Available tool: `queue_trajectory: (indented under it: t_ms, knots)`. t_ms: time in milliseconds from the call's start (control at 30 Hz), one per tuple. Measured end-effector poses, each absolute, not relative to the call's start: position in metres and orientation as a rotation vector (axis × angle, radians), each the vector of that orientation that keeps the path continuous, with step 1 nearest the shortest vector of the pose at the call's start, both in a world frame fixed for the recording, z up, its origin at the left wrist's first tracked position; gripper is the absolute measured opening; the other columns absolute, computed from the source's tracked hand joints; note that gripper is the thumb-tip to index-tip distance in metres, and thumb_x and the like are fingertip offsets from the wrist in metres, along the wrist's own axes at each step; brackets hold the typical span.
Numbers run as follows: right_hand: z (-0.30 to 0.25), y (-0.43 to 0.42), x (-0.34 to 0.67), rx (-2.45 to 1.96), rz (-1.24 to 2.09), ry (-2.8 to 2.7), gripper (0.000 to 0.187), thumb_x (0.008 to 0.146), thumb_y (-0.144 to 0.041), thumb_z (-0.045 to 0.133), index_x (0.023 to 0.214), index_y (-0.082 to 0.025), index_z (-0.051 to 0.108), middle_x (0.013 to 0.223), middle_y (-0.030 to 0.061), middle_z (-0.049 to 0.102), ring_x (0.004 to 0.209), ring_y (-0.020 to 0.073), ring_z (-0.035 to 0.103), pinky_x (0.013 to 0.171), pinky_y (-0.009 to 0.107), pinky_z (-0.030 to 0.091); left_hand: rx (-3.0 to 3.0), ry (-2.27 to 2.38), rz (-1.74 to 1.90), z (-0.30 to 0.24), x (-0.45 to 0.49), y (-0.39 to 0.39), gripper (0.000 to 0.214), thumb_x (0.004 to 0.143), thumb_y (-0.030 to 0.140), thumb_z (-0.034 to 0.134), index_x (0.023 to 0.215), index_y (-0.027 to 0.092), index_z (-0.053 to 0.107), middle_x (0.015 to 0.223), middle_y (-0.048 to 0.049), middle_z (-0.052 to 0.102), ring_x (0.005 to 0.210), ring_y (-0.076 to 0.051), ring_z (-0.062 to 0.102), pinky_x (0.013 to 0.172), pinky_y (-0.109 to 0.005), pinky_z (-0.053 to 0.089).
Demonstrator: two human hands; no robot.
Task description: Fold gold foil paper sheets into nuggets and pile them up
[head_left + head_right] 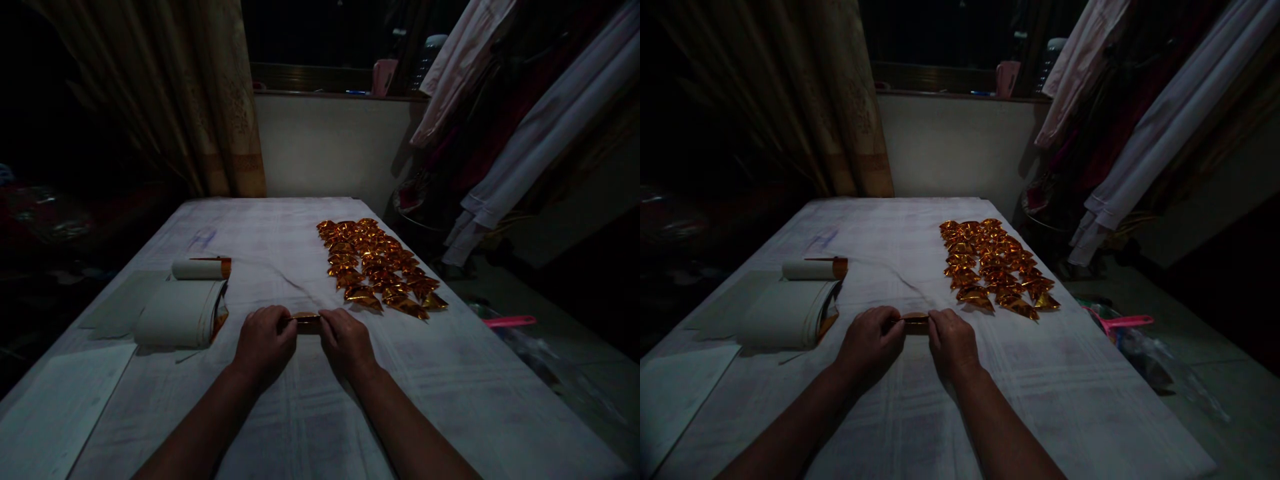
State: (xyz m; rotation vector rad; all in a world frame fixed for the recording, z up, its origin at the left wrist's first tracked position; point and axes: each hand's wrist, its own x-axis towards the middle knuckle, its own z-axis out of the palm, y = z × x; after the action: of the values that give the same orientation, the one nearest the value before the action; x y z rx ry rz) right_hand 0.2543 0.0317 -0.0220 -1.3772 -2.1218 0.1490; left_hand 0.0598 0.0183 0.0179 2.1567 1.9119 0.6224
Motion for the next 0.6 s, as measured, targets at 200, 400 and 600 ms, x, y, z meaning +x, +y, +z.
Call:
queue_trajectory:
  t_ms: [200, 400, 600]
  knots:
    - [-0.0241, 0.0323, 0.2525, -1.345, 0.297, -1.952, 0.029, 0.096, -0.024, 0.046, 0.104, -0.022, 0.075, 0.093, 0.0071, 0.075, 0.087, 0.0193, 0.070, 0.081, 0.028, 0.053, 2.075, 1.941, 0.629, 0.0180, 0.0625, 0.0191, 0.013, 0.085, 0.023, 0.054, 0.082, 0.021, 0.066, 0.083, -0.0028, 0.072, 0.084, -0.022, 0.065, 0.081, -0.035, 0.043]
    - [-0.0212, 0.0322, 0.2511, -1.365, 0.400, -1.870, 0.026, 0.094, -0.024, 0.051, 0.101, -0.022, 0.076, 0.093, 0.0068, 0.076, 0.088, 0.0196, 0.071, 0.081, 0.028, 0.055, 2.024, 1.970, 0.631, 0.0172, 0.0655, 0.0201, 0.014, 0.085, 0.018, 0.052, 0.080, 0.021, 0.065, 0.082, -0.0023, 0.072, 0.083, -0.021, 0.065, 0.081, -0.034, 0.042]
    - [-0.0217, 0.0334, 0.2519, -1.413, 0.446, -1.859, 0.027, 0.094, -0.025, 0.053, 0.106, -0.022, 0.077, 0.096, 0.0073, 0.077, 0.091, 0.0210, 0.072, 0.084, 0.030, 0.056, 2.125, 1.957, 0.571, 0.0164, 0.0651, 0.0186, 0.018, 0.093, 0.026, 0.052, 0.082, 0.020, 0.065, 0.082, -0.0037, 0.072, 0.083, -0.021, 0.065, 0.079, -0.034, 0.041]
